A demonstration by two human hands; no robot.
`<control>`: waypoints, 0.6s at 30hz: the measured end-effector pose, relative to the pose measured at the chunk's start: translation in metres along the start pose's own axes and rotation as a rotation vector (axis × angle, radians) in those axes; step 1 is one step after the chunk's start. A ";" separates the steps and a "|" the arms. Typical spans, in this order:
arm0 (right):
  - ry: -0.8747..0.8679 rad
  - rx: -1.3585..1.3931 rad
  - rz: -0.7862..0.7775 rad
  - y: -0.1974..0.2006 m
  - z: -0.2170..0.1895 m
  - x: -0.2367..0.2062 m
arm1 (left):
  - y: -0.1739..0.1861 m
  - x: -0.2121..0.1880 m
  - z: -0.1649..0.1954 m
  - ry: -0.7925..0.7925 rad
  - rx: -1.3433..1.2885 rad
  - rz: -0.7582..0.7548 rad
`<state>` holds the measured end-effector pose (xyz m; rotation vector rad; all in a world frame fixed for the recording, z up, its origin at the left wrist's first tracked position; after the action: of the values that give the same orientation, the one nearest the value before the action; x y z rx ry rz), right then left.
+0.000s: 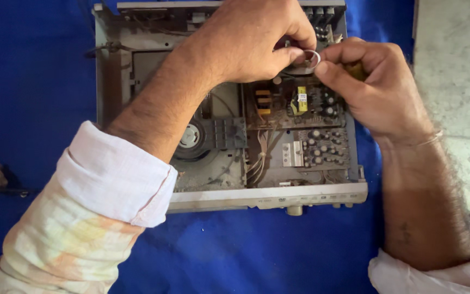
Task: The person unscrews and removes the metal cover of a DVD player, then works on its internal components with a screwdriver, repositioning the disc mechanism and handling internal wiring. They then apply adhesive tape to parts inside the unit and cut the tape with scissors.
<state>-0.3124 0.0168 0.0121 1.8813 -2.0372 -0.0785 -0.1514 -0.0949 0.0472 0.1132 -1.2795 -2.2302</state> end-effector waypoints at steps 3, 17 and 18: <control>-0.071 -0.217 -0.026 0.000 -0.005 -0.002 | 0.002 0.000 -0.001 -0.008 0.001 0.005; 0.079 -0.252 0.293 0.013 -0.043 -0.008 | 0.010 -0.004 -0.007 0.023 -0.055 -0.017; 0.076 -0.269 0.284 0.012 -0.044 -0.008 | 0.011 -0.005 -0.007 0.002 -0.040 0.001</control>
<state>-0.3107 0.0350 0.0546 1.4035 -2.1005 -0.1936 -0.1405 -0.1023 0.0509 0.0996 -1.2336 -2.2533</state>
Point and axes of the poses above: each hand's wrist, its own x-axis towards the middle knuckle, its own y-axis out of the back of the hand, z = x × y, the point moved 4 cm from there along x, towards the middle knuckle, and after that the axes turned 11 degrees about y, right-handed, at the moved point
